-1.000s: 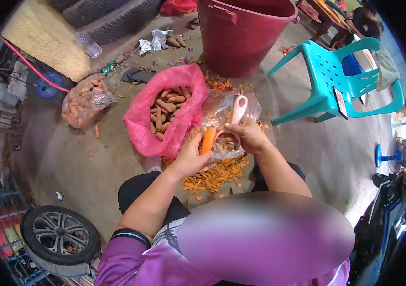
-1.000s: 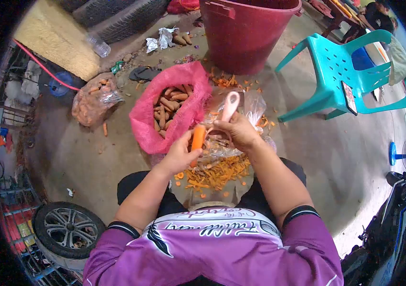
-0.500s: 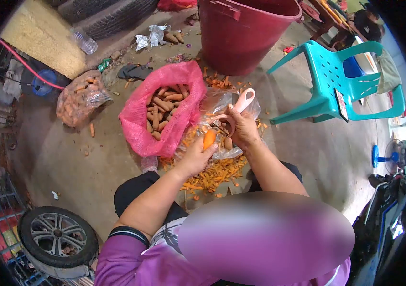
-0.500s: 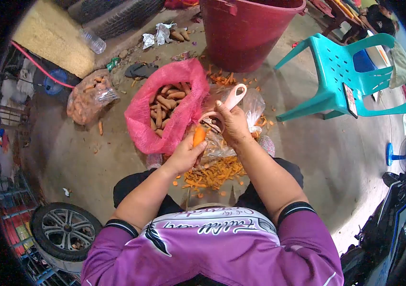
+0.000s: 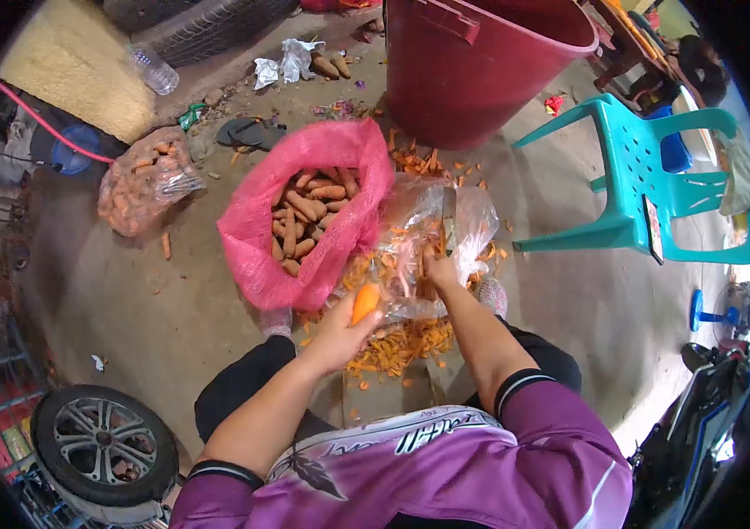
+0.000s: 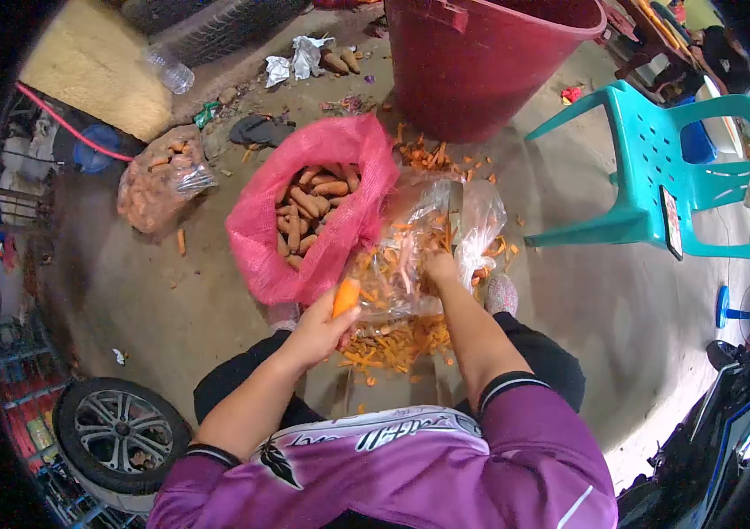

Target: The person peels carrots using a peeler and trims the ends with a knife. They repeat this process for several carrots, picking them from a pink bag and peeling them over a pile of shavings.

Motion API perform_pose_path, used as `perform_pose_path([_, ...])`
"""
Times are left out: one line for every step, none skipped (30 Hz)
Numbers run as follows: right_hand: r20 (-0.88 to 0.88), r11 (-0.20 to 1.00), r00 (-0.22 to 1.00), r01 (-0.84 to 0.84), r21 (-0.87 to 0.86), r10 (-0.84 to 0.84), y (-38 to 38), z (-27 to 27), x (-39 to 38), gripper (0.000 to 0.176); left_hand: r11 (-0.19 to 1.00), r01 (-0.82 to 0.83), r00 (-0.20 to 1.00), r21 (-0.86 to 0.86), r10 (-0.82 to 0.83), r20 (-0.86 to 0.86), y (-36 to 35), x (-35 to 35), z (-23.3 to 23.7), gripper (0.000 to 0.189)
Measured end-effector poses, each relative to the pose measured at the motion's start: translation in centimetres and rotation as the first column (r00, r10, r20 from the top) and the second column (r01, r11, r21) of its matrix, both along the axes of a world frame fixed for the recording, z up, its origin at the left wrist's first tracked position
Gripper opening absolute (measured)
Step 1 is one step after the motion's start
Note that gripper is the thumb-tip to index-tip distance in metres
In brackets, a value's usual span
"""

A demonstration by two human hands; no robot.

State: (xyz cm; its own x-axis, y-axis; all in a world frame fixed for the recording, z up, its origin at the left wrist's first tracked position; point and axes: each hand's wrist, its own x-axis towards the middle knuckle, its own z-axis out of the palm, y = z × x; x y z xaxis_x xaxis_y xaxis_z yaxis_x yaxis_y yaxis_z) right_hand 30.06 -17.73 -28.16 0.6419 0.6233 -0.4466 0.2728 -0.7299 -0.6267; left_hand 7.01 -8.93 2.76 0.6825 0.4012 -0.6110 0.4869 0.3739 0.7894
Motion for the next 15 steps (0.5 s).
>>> perform_pose_path([0.107,0.976,0.988,-0.086,-0.199,0.109,-0.5,1.8,0.7,0.031,0.999,-0.018,1.0,-0.046,0.017,-0.025,0.3,0.0,0.4,0.019])
perform_pose_path([0.188,0.908,0.954,-0.145,-0.393,0.234,-0.8,2.6,1.2,0.029,0.995,-0.037,0.998,-0.088,0.033,-0.051,0.6,0.0,0.5,0.018])
perform_pose_path([0.165,0.919,0.974,-0.079,-0.387,0.153,-1.0,2.2,1.4,0.03,0.995,-0.045,0.999,-0.094,0.043,-0.024,0.8,-0.2,0.0,0.018])
perform_pose_path([0.141,0.924,0.987,-0.012,-0.383,0.072,-1.3,1.6,1.4,0.034,0.994,-0.053,0.999,-0.101,0.054,0.003,0.9,-0.5,-0.7,0.019])
perform_pose_path([0.118,0.923,0.993,0.053,-0.381,-0.009,-1.6,1.1,1.5,0.039,0.992,-0.062,0.997,-0.108,0.065,0.03,1.1,-0.6,-1.2,0.019])
perform_pose_path([0.135,0.923,0.991,0.067,-0.38,-0.017,-1.8,0.1,1.5,0.044,0.991,-0.054,0.997,-0.121,0.061,0.05,1.4,-0.6,-0.9,0.02])
perform_pose_path([0.154,0.923,0.988,0.082,-0.377,-0.024,-1.8,-1.2,1.6,0.048,0.991,-0.061,0.996,-0.123,0.069,0.064,1.7,-0.5,-1.2,0.02])
perform_pose_path([0.172,0.922,0.985,0.095,-0.376,-0.032,-2.0,-2.5,1.7,0.054,0.99,-0.068,0.994,-0.126,0.078,0.078,1.7,-0.5,-1.4,0.021])
perform_pose_path([0.153,0.939,0.984,0.137,-0.316,-0.092,-2.0,-2.7,1.7,0.053,0.989,-0.074,0.992,-0.129,0.086,0.092,1.7,-0.5,-1.6,0.021])
perform_pose_path([0.133,0.95,0.98,0.18,-0.256,-0.15,-2.1,-2.8,1.9,0.053,0.988,-0.075,0.991,-0.137,0.089,0.099,1.6,-0.4,-1.8,0.022])
perform_pose_path([0.11,0.955,0.973,0.223,-0.195,-0.205,-2.2,-2.8,2.2,0.053,0.987,-0.076,0.99,-0.145,0.092,0.107,1.5,-0.4,-2.0,0.022])
perform_pose_path([0.096,0.948,0.963,0.264,-0.176,-0.25,-2.0,-2.3,2.5,0.055,0.986,-0.077,0.989,-0.15,0.095,0.115,1.5,-0.3,-2.2,0.023])
perform_pose_path([0.077,0.94,0.953,0.303,-0.159,-0.294,-2.1,-1.9,2.5,0.058,0.989,-0.061,0.989,-0.137,0.079,0.124,1.5,-0.2,-2.2,0.023])
perform_pose_path([0.054,0.929,0.94,0.342,-0.144,-0.337,-2.1,-1.5,2.2,0.061,0.991,-0.046,0.99,-0.124,0.063,0.13,1.5,-0.2,-2.1,0.024])
perform_pose_path([-0.012,0.941,0.948,0.315,-0.126,-0.319,-2.0,-1.2,2.1,0.061,0.993,-0.031,0.99,-0.111,0.046,0.136,1.5,-0.2,-2.0,0.024])
